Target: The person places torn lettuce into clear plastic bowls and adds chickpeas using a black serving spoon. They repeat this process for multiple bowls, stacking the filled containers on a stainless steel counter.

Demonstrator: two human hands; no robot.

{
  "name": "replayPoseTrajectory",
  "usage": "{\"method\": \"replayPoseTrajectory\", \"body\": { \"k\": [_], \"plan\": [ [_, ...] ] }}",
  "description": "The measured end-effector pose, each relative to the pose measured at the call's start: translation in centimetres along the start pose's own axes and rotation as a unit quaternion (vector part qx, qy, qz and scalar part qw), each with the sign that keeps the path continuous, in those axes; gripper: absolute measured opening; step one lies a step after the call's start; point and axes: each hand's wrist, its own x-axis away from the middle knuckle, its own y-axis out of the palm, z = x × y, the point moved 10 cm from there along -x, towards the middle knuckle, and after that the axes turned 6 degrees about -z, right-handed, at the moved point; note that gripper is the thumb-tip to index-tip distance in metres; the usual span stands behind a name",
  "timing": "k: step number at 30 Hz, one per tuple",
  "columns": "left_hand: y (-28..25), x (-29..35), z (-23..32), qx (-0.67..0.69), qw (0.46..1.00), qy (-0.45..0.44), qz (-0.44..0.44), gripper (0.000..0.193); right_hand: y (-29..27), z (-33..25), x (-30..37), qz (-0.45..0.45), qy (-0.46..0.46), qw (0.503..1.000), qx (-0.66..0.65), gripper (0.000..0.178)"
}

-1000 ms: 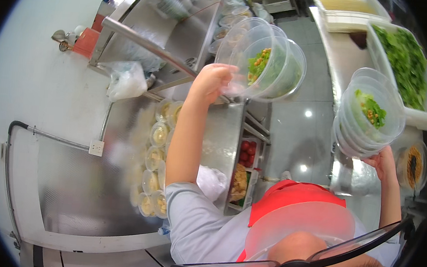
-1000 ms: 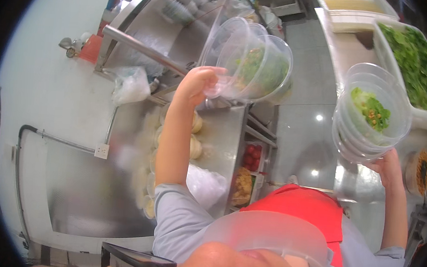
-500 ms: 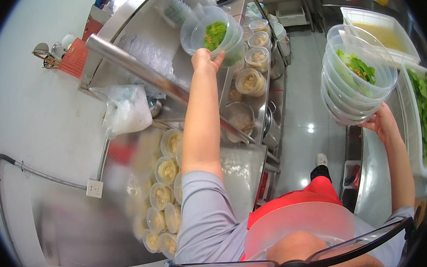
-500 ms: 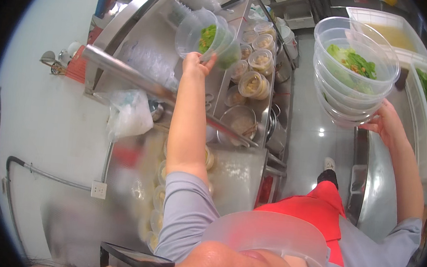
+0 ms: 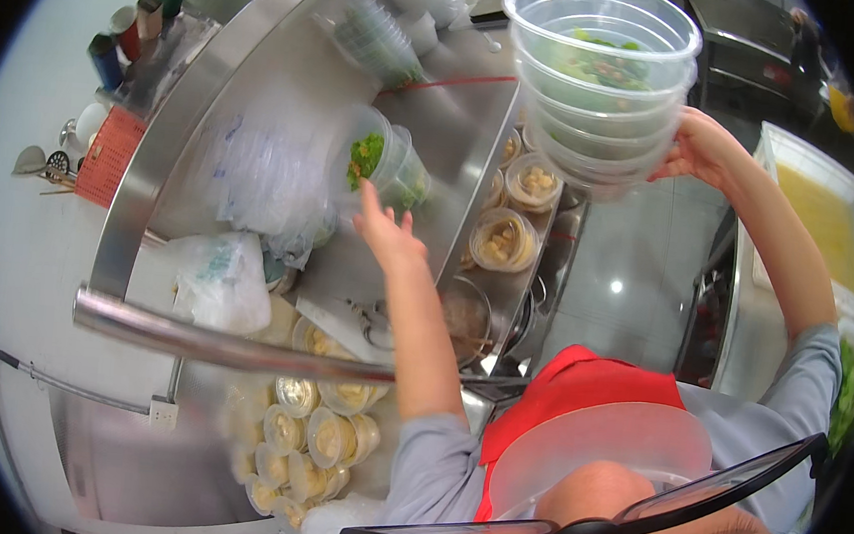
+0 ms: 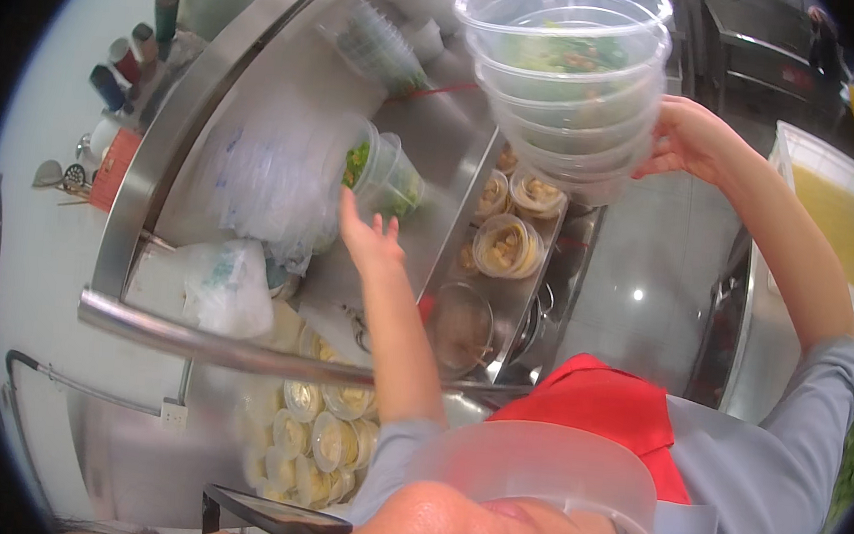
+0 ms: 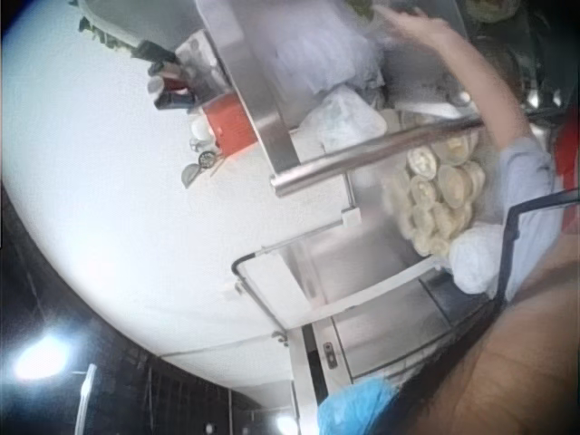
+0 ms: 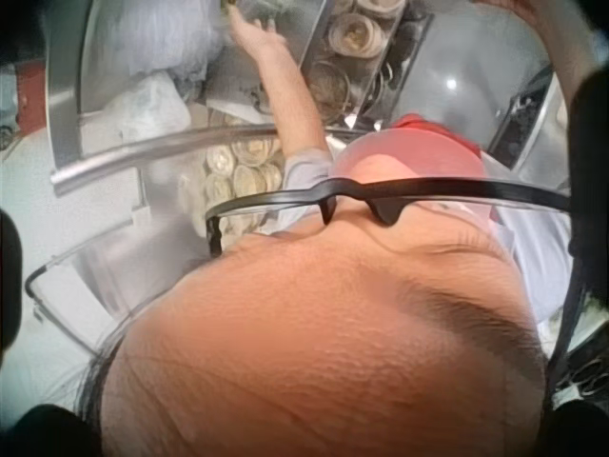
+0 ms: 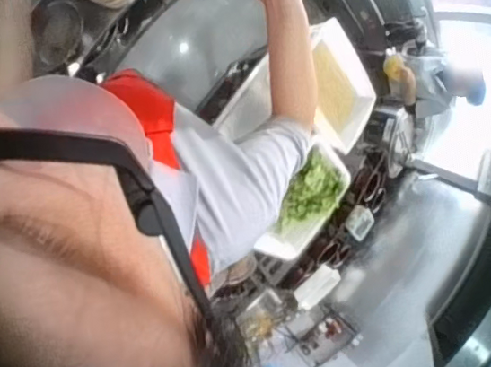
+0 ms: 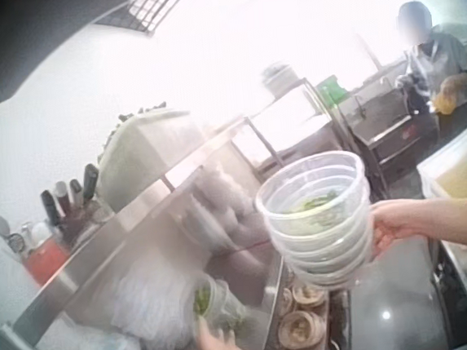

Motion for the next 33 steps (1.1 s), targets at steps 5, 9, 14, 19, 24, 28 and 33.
{"method": "replayPoseTrajectory", "body": {
  "k": [5,9,14,19,24,28,33],
  "plan": [
    [10.8,5.1,-3.1,-0.223,0.899,0.264,-0.269,0.088,2.5,-2.3,-16.3,-0.124,0.043,0.991,0.02,0.044],
    [16.0,-1.0,-4.8,-0.245,0.897,0.273,-0.245,0.101,6.0,-1.1,-27.7,-0.223,0.072,0.972,-0.005,0.05],
    [19.3,-7.5,-6.0,-0.311,0.895,0.277,-0.159,0.12,10.3,2.0,-38.2,-0.251,0.157,0.954,0.048,0.043],
    [19.0,-9.8,-6.6,-0.34,0.893,0.29,-0.043,0.118,14.2,1.4,-42.4,-0.367,0.097,0.921,0.088,0.042],
    [19.8,-11.8,-7.4,-0.282,0.903,0.323,0.032,0.109,10.1,-1.8,-51.8,-0.347,-0.234,0.744,0.521,0.038],
    [21.6,-12.9,-7.8,-0.315,0.873,0.355,0.11,0.107,3.3,-3.3,-59.1,-0.202,-0.449,0.554,0.672,0.029],
    [22.3,-15.0,-8.9,-0.327,0.876,0.301,0.189,0.109,-1.2,-3.7,-60.6,-0.216,-0.572,0.519,0.597,0.015]
  ]
}}
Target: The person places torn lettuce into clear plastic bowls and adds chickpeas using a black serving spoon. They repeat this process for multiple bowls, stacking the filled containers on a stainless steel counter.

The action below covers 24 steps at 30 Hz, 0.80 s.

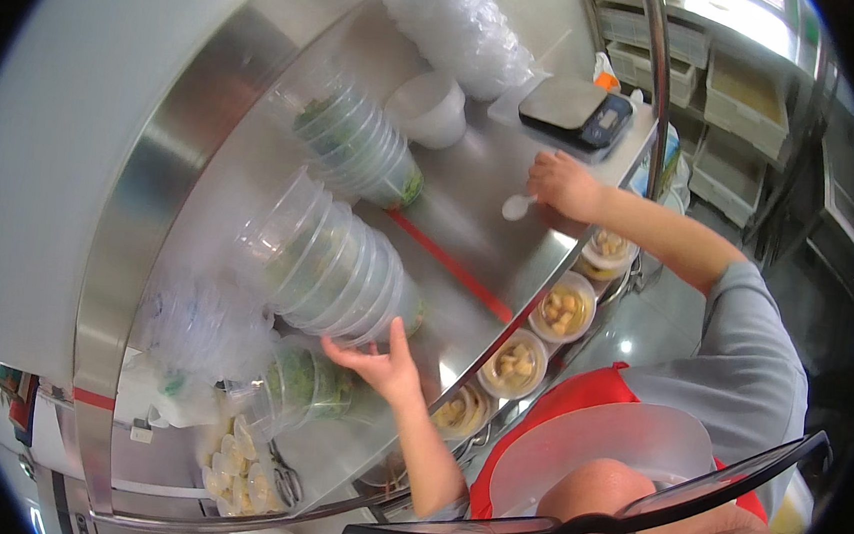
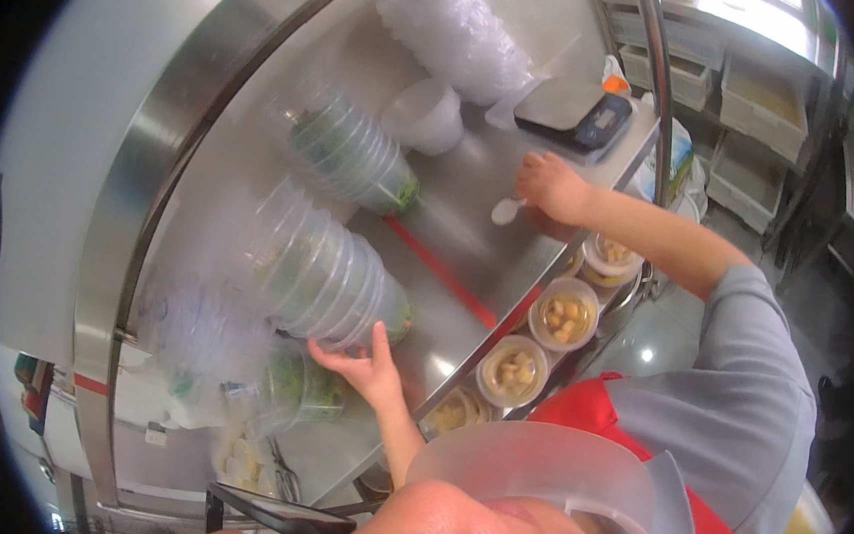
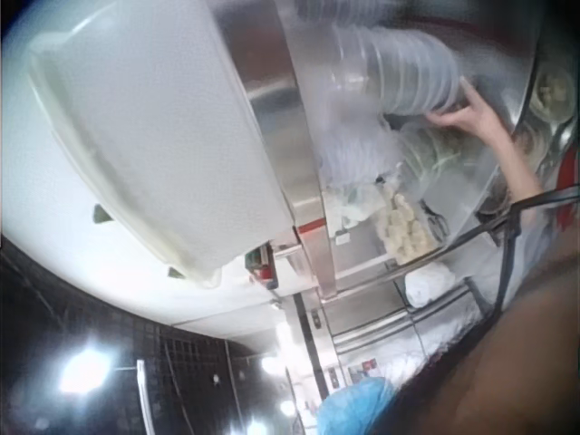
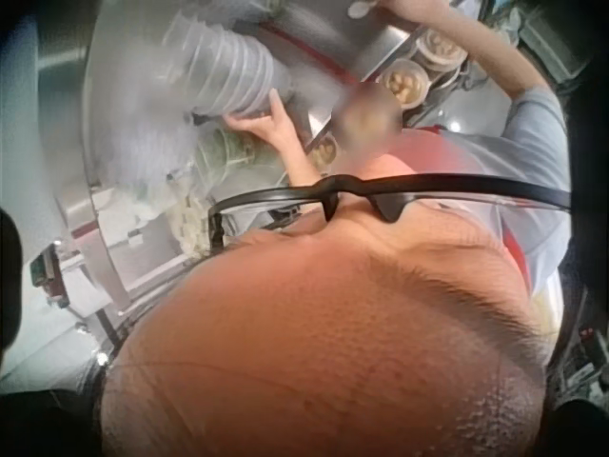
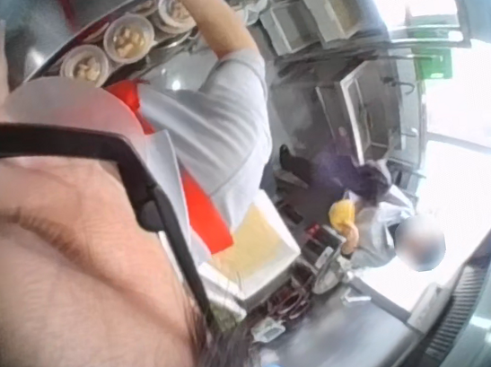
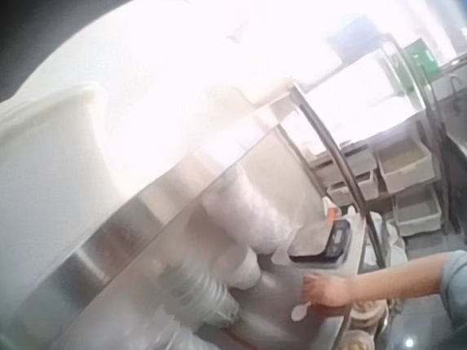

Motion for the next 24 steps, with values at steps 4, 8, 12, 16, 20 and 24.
{"method": "replayPoseTrajectory", "body": {
  "k": [4,8,12,16,20,24],
  "plan": [
    [0.8,-0.8,-0.5,0.004,1.0,-0.013,0.014,0.108,-1.0,1.6,1.1,-0.03,0.059,0.998,0.015,0.018],
    [2.4,-2.1,-0.5,-0.007,0.999,-0.025,0.022,0.107,-1.4,3.4,0.4,-0.105,0.15,0.983,0.012,0.032],
    [3.8,-3.1,0.9,-0.053,0.998,0.001,0.03,0.101,-0.1,4.1,-5.9,-0.129,0.141,0.974,-0.119,0.05],
    [4.4,-3.7,1.8,-0.074,0.996,0.03,0.031,0.099,2.8,6.9,-14.9,-0.053,0.226,0.968,-0.097,0.068],
    [4.7,-3.8,2.0,-0.087,0.995,0.045,0.028,0.099,3.4,7.4,-20.4,0.085,0.148,0.982,0.085,0.069],
    [4.9,-4.4,1.8,-0.05,0.997,0.066,0.002,0.1,7.8,8.6,-21.7,-0.07,0.154,0.982,0.089,0.064]
  ]
}}
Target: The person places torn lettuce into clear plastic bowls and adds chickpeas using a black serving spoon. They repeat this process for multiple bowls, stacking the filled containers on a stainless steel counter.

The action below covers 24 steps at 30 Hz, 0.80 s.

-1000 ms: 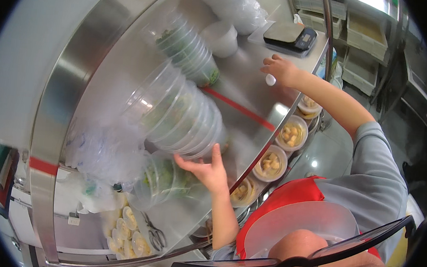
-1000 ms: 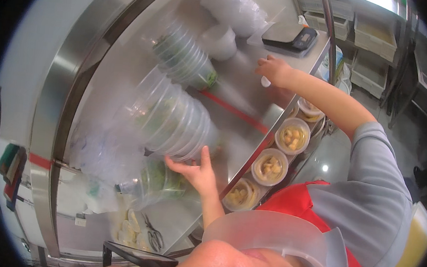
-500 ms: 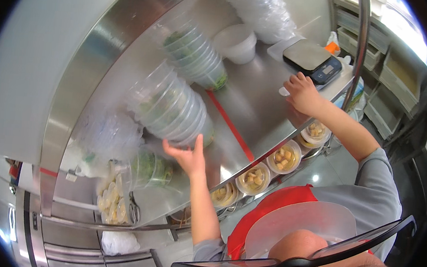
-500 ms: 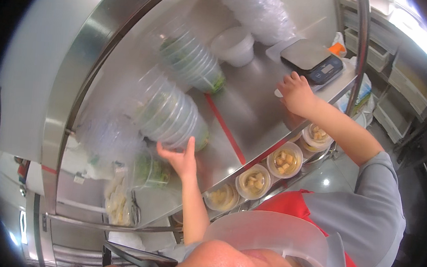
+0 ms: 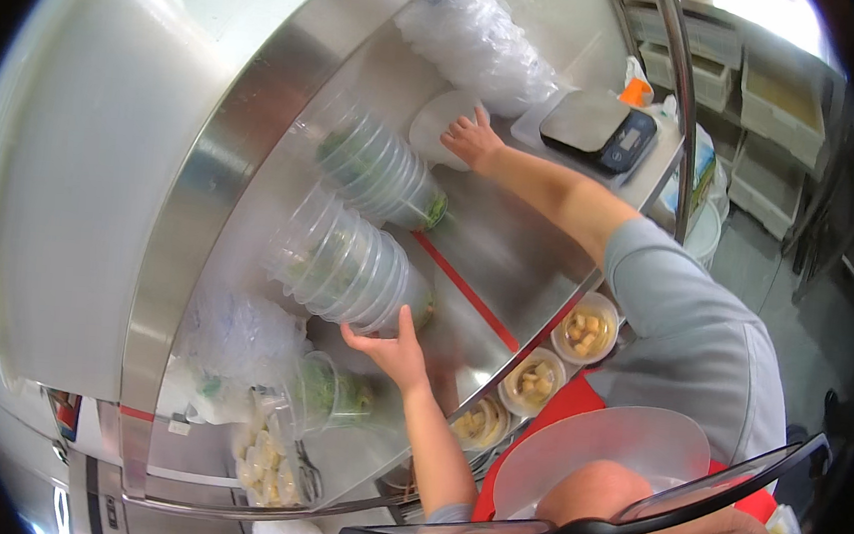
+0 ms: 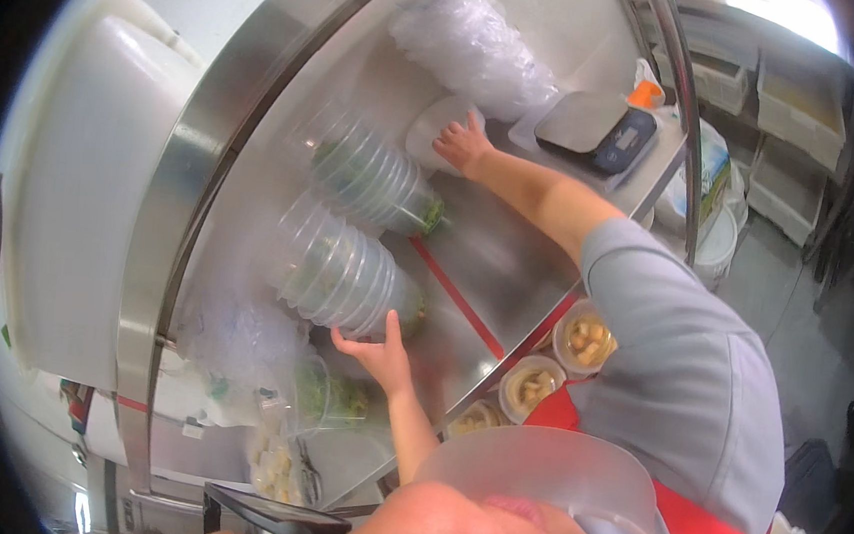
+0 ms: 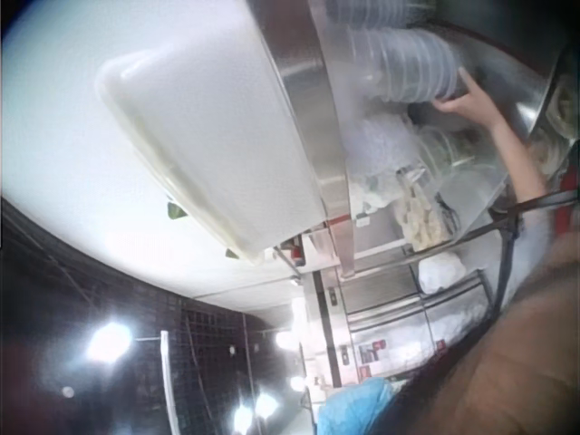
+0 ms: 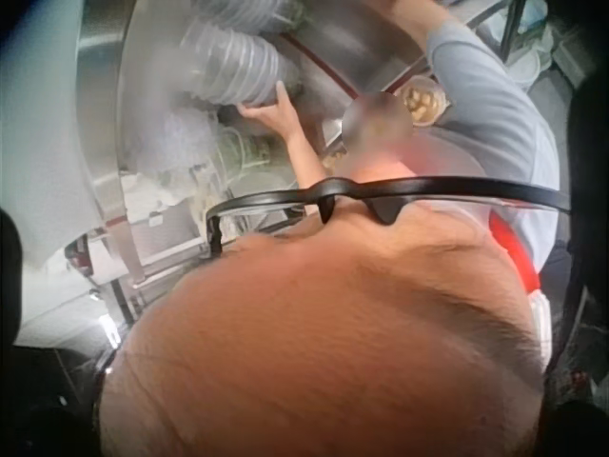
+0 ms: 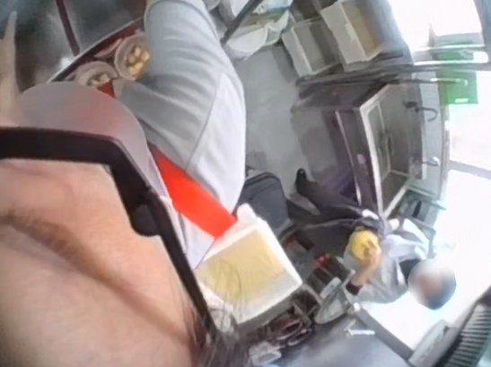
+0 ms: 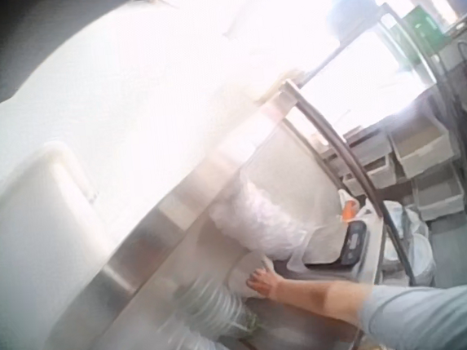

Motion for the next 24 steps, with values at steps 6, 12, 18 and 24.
{"method": "replayPoseTrajectory", "body": {
  "k": [6,12,18,24],
  "plan": [
    [-1.2,-0.5,-1.7,-0.018,0.999,-0.027,-0.001,0.101,-2.5,-2.1,6.2,-0.089,-0.043,0.995,0.016,0.061],
    [-1.0,-4.3,-5.4,-0.044,0.997,-0.058,0.03,0.109,-8.9,-3.0,9.5,-0.098,-0.048,0.992,-0.063,0.064],
    [0.5,-9.3,-10.1,-0.075,0.993,-0.085,0.026,0.115,-9.0,-9.7,5.1,-0.013,-0.138,0.976,-0.168,0.058],
    [2.9,-12.6,-11.5,-0.078,0.994,-0.075,0.007,0.114,-6.9,-8.1,6.0,-0.091,-0.066,0.992,-0.051,0.067]
  ]
}}
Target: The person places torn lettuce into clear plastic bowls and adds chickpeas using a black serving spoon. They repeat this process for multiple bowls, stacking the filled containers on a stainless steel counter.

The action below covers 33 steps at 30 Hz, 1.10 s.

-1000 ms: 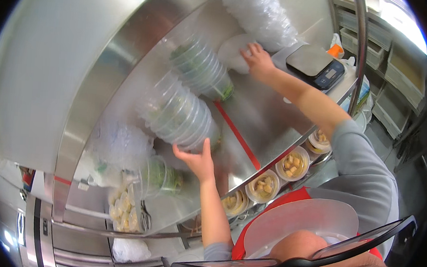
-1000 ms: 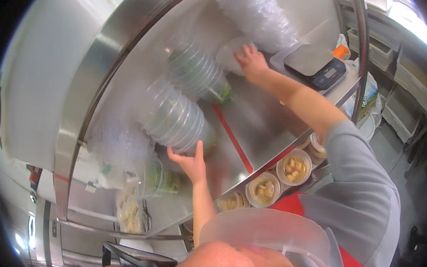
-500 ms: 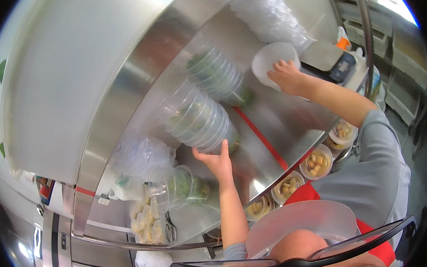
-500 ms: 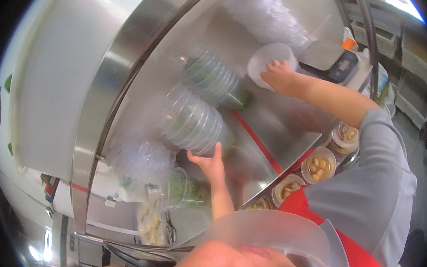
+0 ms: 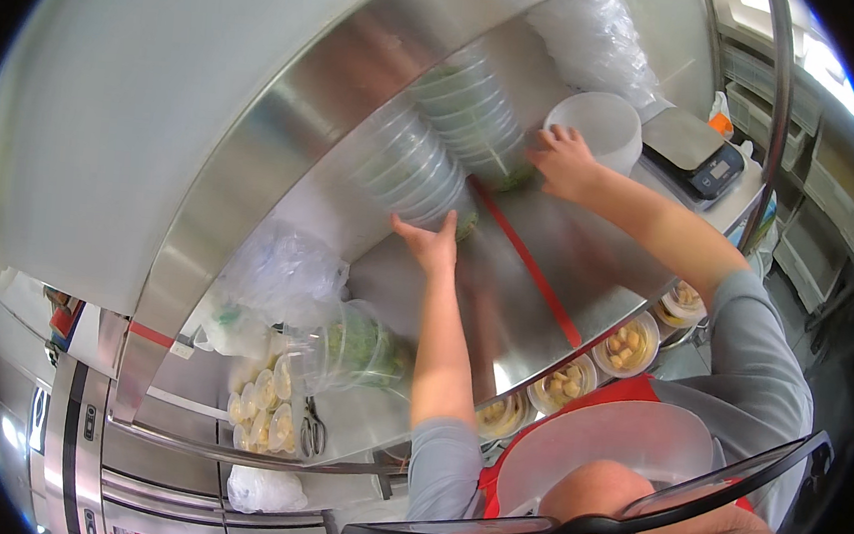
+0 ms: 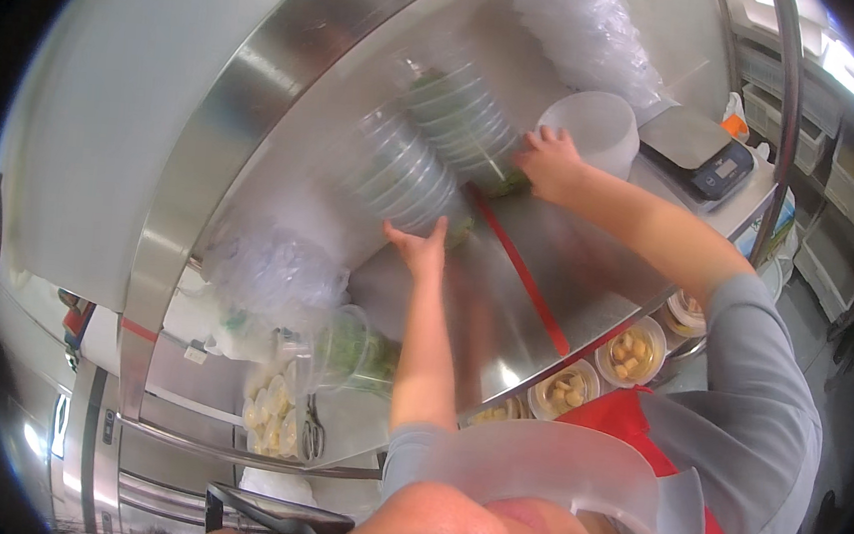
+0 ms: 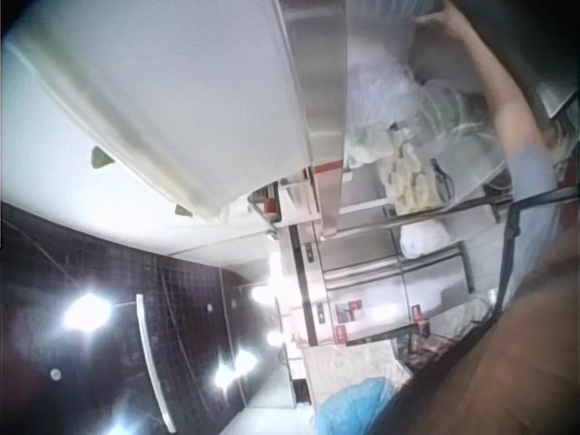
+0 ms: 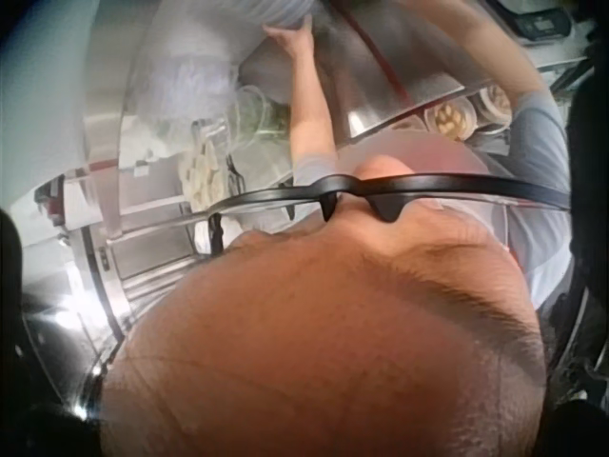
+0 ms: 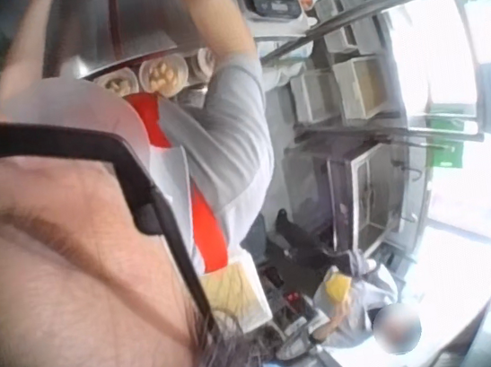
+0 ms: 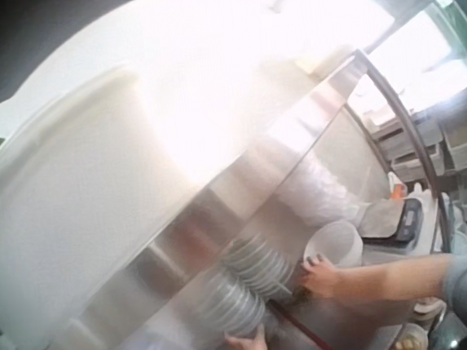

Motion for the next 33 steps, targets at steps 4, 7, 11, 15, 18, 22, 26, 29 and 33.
{"method": "replayPoseTrajectory", "body": {
  "k": [4,7,11,15,18,22,26,29,33],
  "plan": [
    [2.4,-1.7,0.2,-0.007,1.0,-0.014,-0.023,0.112,-1.3,3.3,4.1,0.062,0.067,0.996,-0.012,0.071],
    [3.8,-2.3,0.1,0.015,0.999,-0.025,-0.042,0.11,-0.8,5.2,6.2,0.042,0.046,0.995,-0.074,0.061],
    [4.9,-3.0,0.3,-0.004,0.999,-0.025,-0.03,0.108,-1.4,5.5,7.7,0.066,-0.033,0.993,-0.091,0.048],
    [5.7,-3.5,0.5,-0.023,0.998,-0.043,-0.027,0.108,-2.1,4.9,8.3,0.134,-0.039,0.988,-0.07,0.049],
    [6.8,-3.4,1.0,-0.01,0.991,-0.058,-0.119,0.111,-1.1,4.7,7.8,0.141,0.006,0.99,-0.026,0.063],
    [3.3,0.1,6.9,-0.111,0.98,0.093,-0.139,0.114,0.9,5.2,6.9,0.086,0.042,0.995,-0.012,0.082],
    [-6.9,10.4,11.3,-0.082,0.978,0.163,-0.099,0.06,0.3,5.9,7.0,0.08,0.036,0.995,-0.037,0.069],
    [-16.2,18.6,15.3,-0.311,0.891,0.306,0.128,0.035,-1.1,5.4,8.2,0.103,-0.004,0.991,-0.084,0.06],
    [-20.4,17.2,8.4,-0.433,0.895,0.083,0.061,0.03,-2.7,4.0,9.8,0.154,-0.095,0.981,-0.075,0.052]
  ]
}}
